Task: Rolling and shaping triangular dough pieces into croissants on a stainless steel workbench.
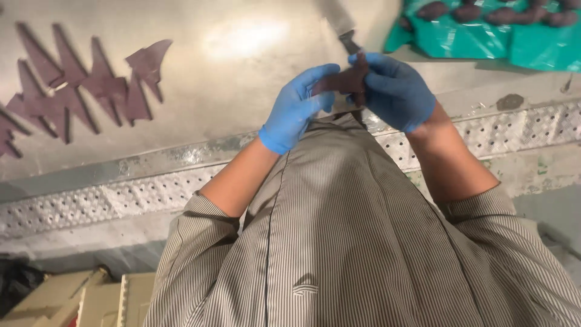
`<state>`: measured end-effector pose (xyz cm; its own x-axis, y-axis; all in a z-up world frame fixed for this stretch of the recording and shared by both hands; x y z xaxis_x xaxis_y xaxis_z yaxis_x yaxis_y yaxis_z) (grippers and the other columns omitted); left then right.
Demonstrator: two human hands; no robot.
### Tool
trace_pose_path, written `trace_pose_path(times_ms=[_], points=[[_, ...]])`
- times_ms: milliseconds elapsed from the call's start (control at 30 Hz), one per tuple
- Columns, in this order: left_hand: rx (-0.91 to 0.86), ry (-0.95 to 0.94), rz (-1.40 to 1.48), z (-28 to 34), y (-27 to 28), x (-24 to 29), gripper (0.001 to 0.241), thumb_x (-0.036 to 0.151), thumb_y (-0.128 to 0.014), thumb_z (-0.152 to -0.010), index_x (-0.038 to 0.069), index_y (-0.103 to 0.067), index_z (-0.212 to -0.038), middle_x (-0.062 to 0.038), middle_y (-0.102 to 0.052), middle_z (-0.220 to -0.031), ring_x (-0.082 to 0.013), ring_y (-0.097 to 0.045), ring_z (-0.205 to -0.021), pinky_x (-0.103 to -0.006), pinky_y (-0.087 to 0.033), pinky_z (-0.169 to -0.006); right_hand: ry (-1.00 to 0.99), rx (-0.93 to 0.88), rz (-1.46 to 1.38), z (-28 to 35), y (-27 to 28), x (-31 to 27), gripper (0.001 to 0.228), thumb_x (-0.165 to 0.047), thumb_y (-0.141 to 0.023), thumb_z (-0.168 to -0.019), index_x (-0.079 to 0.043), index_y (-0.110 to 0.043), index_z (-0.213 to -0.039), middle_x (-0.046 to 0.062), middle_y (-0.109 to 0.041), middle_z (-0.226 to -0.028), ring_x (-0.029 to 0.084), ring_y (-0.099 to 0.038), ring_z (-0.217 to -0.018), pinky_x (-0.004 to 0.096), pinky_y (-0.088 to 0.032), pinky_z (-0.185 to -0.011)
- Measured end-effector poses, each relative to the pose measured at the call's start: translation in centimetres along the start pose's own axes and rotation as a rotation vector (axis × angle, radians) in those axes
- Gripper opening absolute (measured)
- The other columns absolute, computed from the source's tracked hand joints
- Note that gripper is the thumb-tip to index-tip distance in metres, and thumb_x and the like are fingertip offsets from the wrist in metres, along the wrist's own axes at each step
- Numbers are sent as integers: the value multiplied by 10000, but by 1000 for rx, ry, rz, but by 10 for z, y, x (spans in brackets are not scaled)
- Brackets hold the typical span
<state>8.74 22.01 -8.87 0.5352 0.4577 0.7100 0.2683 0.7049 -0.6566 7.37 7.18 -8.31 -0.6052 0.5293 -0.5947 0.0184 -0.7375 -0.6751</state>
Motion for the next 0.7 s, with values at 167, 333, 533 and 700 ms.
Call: trace_pose_path(times_ms=[167,333,533,700], points=[[-50,41,-234,-36,-77,-30,423,110,-652,-1017,-16,-594,-1416,-71,-689,-1231,-124,-645,-1042,-281,-556,-925,114,-24,-45,66,67,-45,430,-98,-684,-1025,-12,-531,-1417,122,-633,-1267,248,-656,-1138,371,-539,-946],[98,20,-442,-78,-143,-70,365,23,-650,-980,-33,-632,-1341,-99,-711,-1226,-154,-719,-1001,-298,-599,-918,159,45,-1,129,127,-100,471,-183,-752,-975,15,-507,-1325,84,-619,-1177,205,-629,-956,371,-538,-834],[139,73,-357,-107,-201,-111,299,-21,-665,-982,-44,-670,-1280,-81,-727,-1058,-107,-685,-893,-236,-579,-852,76,8,127,169,173,-136,603,-243,-777,-901,93,-545,-1345,144,-618,-994,202,-600,-849,336,-505,-751],[116,29,-397,-122,-243,-121,258,13,-643,-1019,-23,-693,-1270,-65,-711,-971,-98,-671,-841,-226,-562,-772,123,-125,88,179,179,-158,652,-212,-821,-882,62,-485,-1369,144,-639,-1193,209,-614,-921,327,-500,-816]])
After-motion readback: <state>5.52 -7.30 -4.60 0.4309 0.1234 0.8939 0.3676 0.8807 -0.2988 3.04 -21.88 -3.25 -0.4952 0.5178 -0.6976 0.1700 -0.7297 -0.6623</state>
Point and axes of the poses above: each hand's wrist, its own z-axis away from the middle knuckle, its own y-axis out of the back of the hand, x = y × z, the point moved 10 cm from there along -z, towards the middle knuckle
